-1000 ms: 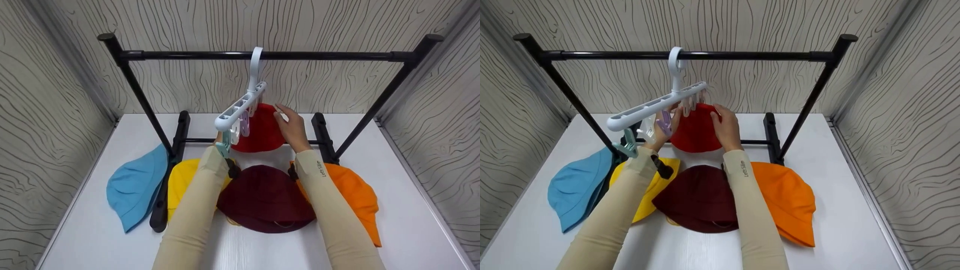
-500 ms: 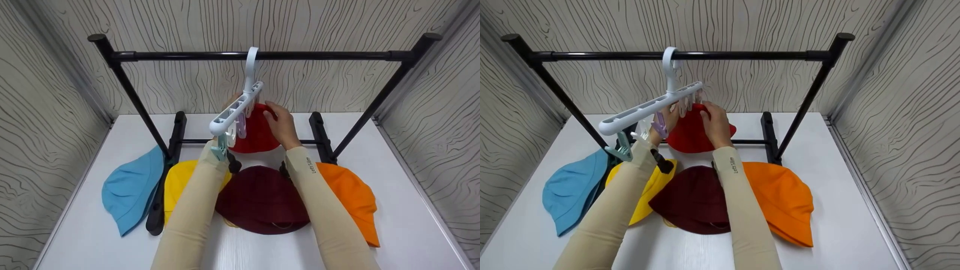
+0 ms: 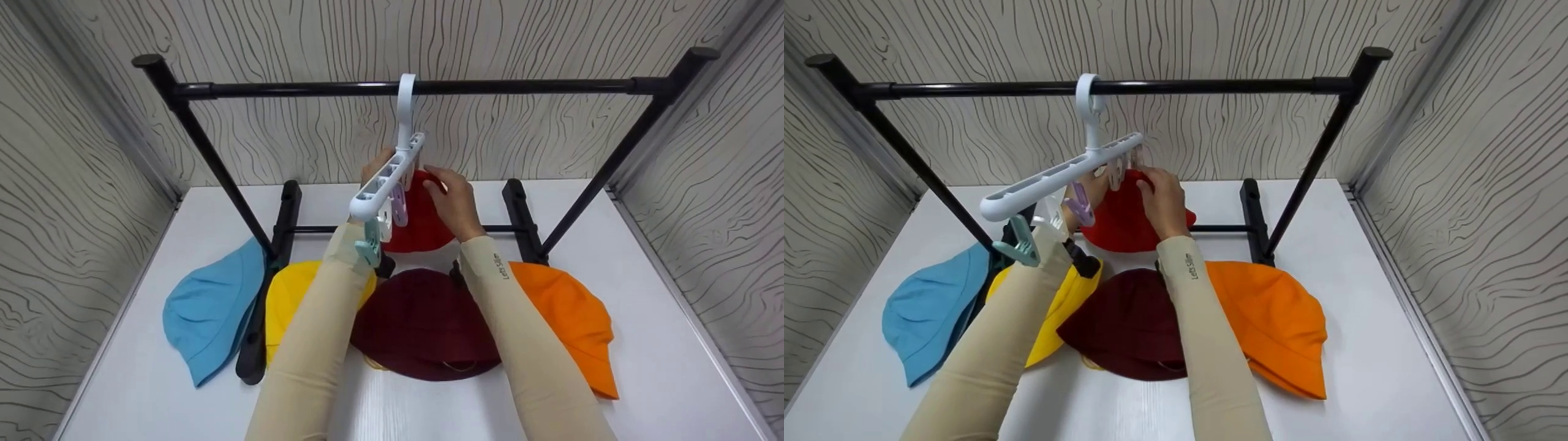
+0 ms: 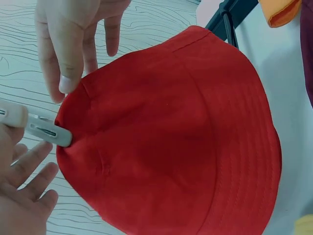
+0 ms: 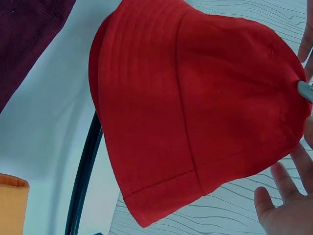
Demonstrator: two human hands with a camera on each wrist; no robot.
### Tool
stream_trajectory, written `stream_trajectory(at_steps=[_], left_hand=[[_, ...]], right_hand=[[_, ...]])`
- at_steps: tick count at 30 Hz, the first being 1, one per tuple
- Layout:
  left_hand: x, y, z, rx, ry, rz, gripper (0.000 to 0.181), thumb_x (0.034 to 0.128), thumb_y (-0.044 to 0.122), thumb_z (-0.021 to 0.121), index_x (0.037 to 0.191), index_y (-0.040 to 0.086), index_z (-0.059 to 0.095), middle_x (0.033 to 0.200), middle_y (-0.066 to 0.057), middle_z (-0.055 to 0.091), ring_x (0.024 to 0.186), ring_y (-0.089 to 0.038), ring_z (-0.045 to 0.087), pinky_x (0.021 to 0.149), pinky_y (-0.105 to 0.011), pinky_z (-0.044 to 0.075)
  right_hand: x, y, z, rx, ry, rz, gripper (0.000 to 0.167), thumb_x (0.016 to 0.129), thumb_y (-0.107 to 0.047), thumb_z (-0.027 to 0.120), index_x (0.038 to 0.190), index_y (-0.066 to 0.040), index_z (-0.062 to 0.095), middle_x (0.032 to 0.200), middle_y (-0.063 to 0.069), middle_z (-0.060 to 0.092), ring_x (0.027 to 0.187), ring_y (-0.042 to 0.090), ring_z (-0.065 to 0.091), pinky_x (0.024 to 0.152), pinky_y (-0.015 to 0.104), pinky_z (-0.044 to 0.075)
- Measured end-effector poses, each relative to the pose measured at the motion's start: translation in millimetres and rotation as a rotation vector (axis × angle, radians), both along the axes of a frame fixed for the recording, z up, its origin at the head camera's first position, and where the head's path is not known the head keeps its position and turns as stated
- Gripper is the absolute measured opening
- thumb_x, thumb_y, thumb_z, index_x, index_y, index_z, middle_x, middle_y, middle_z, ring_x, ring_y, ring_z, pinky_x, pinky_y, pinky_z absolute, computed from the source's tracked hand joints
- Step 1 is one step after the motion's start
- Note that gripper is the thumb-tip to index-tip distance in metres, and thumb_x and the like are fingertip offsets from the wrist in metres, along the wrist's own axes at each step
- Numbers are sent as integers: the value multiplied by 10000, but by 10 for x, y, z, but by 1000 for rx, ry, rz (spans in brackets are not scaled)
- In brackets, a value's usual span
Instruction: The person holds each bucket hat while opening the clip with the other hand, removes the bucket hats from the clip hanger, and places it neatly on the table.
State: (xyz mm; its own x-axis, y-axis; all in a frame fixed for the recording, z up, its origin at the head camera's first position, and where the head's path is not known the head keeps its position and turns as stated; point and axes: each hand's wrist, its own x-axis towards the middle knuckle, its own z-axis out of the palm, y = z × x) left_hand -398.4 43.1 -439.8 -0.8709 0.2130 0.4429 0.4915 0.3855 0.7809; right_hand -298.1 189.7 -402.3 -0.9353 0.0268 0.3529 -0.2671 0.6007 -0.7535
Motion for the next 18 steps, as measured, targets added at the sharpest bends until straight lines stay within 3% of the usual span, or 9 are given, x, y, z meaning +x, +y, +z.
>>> stream_trajectory(at_steps=[2, 6, 8, 10, 13, 15, 16, 18], left_hand=[[3, -1, -14, 18, 21, -15, 255, 978, 158, 515, 1197, 60, 601, 1045, -115, 678, 841, -187, 566, 798, -340, 493], [-232, 23, -272, 114, 182, -74, 156, 964, 114, 512, 1073, 58, 611, 896, -61, 653, 752, -127, 527, 703, -257, 467], [-485, 49, -518, 236, 288, -160, 115, 944, 85, 519, 1014, 47, 603, 839, -38, 629, 722, -114, 519, 669, -239, 463], [-747, 70, -765, 390, 345, -320, 85, 931, 62, 524, 980, 42, 591, 809, -34, 604, 704, -117, 514, 647, -237, 460], [-1070, 120, -1048, 564, 335, -528, 60, 906, 22, 545, 940, 25, 594, 790, -70, 600, 686, -171, 525, 636, -289, 480], [-1166, 142, -1136, 556, 286, -517, 52, 914, 49, 560, 932, 74, 601, 774, -39, 583, 673, -157, 517, 615, -281, 469], [-1158, 146, -1133, 538, 276, -486, 48, 921, 75, 563, 930, 97, 605, 768, -20, 577, 667, -140, 512, 603, -268, 463], [-1022, 138, -1019, 488, 224, -407, 57, 936, 109, 564, 945, 130, 617, 772, 7, 571, 679, -119, 506, 610, -254, 451]], right_hand=[[4, -2, -5, 3, 20, 2, 357, 967, -125, 555, 1317, -55, 576, 1308, 121, 607, 1266, 245, 532, 1097, 369, 403], [9, -8, -13, 16, 65, 1, 314, 958, -107, 569, 1258, -28, 618, 1253, 141, 638, 1216, 266, 566, 1070, 381, 429], [10, -11, -20, 24, 82, 0, 290, 952, -102, 578, 1224, -23, 640, 1216, 143, 656, 1185, 269, 586, 1054, 387, 442], [10, -12, -31, 33, 95, 1, 271, 947, -99, 586, 1197, -24, 658, 1188, 142, 669, 1164, 268, 600, 1046, 390, 449], [14, -15, -44, 30, 100, 15, 257, 943, -90, 590, 1181, -30, 667, 1175, 136, 676, 1157, 259, 608, 1045, 387, 453], [17, -20, -50, 29, 103, 27, 252, 941, -77, 590, 1176, -26, 667, 1176, 137, 675, 1158, 258, 609, 1040, 387, 458], [18, -23, -51, 27, 103, 32, 252, 941, -73, 590, 1177, -28, 666, 1179, 134, 674, 1158, 254, 610, 1038, 382, 461], [20, -27, -52, 26, 100, 40, 255, 942, -67, 585, 1183, -36, 664, 1192, 124, 670, 1164, 244, 609, 1039, 373, 461]])
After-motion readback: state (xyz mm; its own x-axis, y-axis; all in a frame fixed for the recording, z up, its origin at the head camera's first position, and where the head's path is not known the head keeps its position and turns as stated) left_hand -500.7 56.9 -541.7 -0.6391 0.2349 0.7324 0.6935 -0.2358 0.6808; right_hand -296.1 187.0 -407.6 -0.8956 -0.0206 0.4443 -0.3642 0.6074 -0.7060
